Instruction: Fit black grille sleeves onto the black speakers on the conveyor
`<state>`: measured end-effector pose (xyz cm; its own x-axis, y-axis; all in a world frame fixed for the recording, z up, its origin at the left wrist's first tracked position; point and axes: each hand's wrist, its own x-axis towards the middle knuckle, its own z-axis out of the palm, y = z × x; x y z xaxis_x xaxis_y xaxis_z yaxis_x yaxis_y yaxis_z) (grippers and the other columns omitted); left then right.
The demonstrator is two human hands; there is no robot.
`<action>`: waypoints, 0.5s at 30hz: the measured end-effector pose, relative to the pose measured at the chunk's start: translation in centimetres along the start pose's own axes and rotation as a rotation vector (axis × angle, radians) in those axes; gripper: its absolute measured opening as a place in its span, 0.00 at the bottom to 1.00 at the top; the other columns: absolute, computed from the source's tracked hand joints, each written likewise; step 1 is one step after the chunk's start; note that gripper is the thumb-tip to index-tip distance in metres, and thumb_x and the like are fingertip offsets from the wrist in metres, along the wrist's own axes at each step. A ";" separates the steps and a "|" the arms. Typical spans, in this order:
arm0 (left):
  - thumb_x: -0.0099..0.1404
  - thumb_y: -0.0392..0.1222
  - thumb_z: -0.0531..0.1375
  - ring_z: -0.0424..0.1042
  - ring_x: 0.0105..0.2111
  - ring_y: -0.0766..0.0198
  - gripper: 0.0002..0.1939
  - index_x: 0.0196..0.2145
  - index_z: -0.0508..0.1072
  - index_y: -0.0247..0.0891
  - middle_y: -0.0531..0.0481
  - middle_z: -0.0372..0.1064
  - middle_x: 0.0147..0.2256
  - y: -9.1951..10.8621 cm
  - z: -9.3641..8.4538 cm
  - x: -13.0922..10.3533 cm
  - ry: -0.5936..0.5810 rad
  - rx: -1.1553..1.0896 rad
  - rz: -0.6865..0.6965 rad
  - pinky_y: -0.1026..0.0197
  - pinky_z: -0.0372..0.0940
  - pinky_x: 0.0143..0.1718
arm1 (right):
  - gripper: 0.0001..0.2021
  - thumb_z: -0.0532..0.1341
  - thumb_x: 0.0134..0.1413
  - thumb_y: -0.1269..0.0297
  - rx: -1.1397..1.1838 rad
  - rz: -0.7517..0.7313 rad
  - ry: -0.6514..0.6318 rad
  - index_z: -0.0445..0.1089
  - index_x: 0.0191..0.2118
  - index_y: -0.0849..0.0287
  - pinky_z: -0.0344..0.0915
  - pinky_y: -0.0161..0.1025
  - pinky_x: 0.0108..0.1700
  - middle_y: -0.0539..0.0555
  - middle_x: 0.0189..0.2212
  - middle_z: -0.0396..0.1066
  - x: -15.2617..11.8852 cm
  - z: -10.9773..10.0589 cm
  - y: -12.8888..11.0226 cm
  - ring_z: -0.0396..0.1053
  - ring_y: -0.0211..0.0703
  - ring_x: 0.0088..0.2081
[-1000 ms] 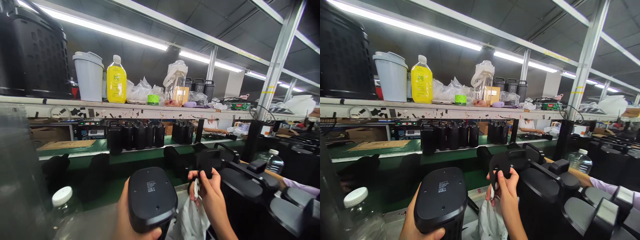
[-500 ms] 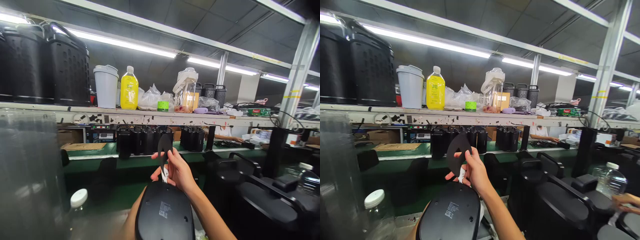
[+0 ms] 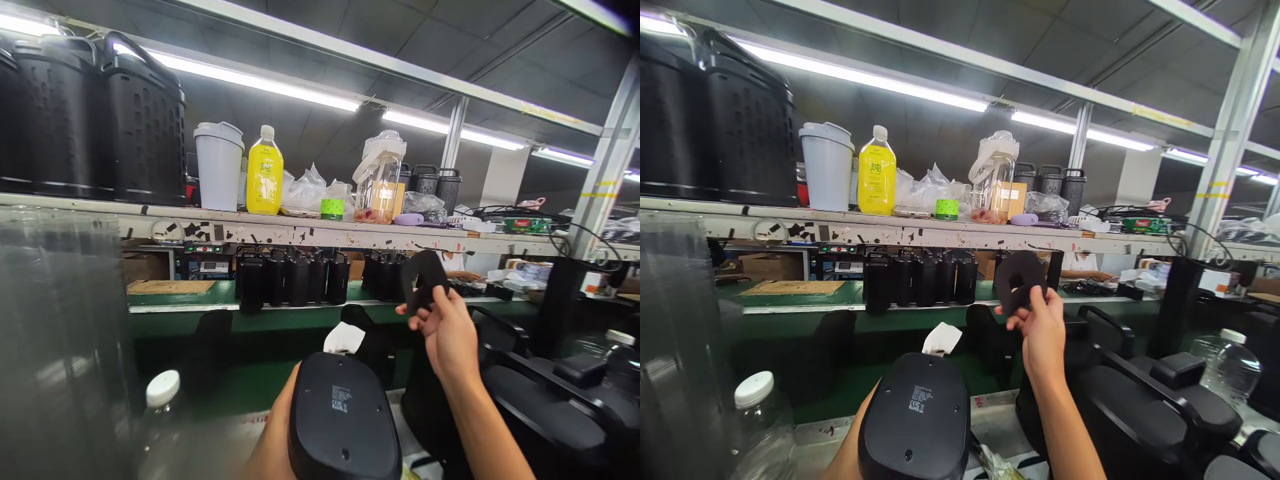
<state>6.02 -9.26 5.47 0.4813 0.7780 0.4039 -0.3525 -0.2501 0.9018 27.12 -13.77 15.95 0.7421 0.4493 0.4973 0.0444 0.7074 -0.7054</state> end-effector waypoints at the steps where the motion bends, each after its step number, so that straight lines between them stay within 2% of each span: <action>1: 0.37 0.68 0.72 0.78 0.35 0.42 0.43 0.46 0.75 0.41 0.41 0.76 0.33 0.3 0.0 0.1 -0.038 -0.022 -0.036 0.39 0.73 0.41 | 0.30 0.74 0.36 0.51 -0.011 0.041 -0.022 0.55 0.39 0.55 0.62 0.28 0.16 0.48 0.30 0.72 -0.8 -0.3 0.1 0.73 0.43 0.23; 4: 0.29 0.70 0.72 0.77 0.37 0.41 0.43 0.40 0.76 0.41 0.42 0.76 0.34 1.8 -0.2 0.4 -0.114 -0.061 -0.081 0.39 0.71 0.45 | 0.30 0.74 0.37 0.54 -0.030 0.164 -0.055 0.57 0.42 0.56 0.67 0.32 0.20 0.53 0.34 0.73 -3.0 -0.9 1.1 0.74 0.47 0.28; 8: 0.26 0.66 0.74 0.76 0.37 0.44 0.49 0.47 0.73 0.42 0.43 0.76 0.37 3.3 -0.4 0.1 -0.141 -0.033 -0.064 0.47 0.73 0.40 | 0.27 0.73 0.40 0.49 -0.042 0.206 -0.038 0.60 0.39 0.56 0.64 0.29 0.20 0.49 0.32 0.71 -4.5 -1.4 1.4 0.70 0.40 0.27; 10: 0.30 0.64 0.74 0.75 0.41 0.43 0.50 0.51 0.70 0.41 0.40 0.74 0.42 3.0 -0.3 -0.5 -0.112 0.007 -0.037 0.49 0.73 0.41 | 0.26 0.73 0.42 0.47 -0.072 0.218 -0.051 0.62 0.38 0.56 0.61 0.26 0.19 0.47 0.27 0.68 -5.2 -1.2 0.4 0.65 0.35 0.22; 12: 0.36 0.64 0.71 0.71 0.50 0.39 0.51 0.55 0.67 0.38 0.37 0.70 0.50 2.0 -0.1 -1.1 -0.014 0.063 0.037 0.48 0.70 0.49 | 0.25 0.73 0.45 0.46 -0.130 0.269 -0.089 0.62 0.38 0.55 0.57 0.23 0.18 0.44 0.22 0.63 -6.3 -0.7 -1.0 0.59 0.30 0.18; 13: 0.42 0.64 0.69 0.67 0.54 0.38 0.48 0.57 0.66 0.38 0.36 0.67 0.54 1.3 0.1 -1.5 0.052 0.105 0.069 0.47 0.68 0.53 | 0.26 0.72 0.45 0.45 -0.160 0.308 -0.135 0.60 0.38 0.53 0.57 0.23 0.17 0.43 0.20 0.62 -7.1 -0.4 -1.7 0.57 0.30 0.17; 15: 0.55 0.59 0.64 0.63 0.59 0.41 0.36 0.58 0.67 0.41 0.40 0.65 0.57 -0.1 0.6 -2.1 0.159 0.218 0.141 0.47 0.62 0.58 | 0.27 0.72 0.45 0.43 -0.239 0.385 -0.241 0.57 0.38 0.52 0.59 0.24 0.19 0.43 0.20 0.63 -8.8 0.2 -2.7 0.59 0.32 0.18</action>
<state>5.51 -11.20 4.60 0.3017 0.8032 0.5136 -0.2184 -0.4662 0.8573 20.38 -19.53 13.61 0.5609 0.7856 0.2611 -0.0289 0.3337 -0.9422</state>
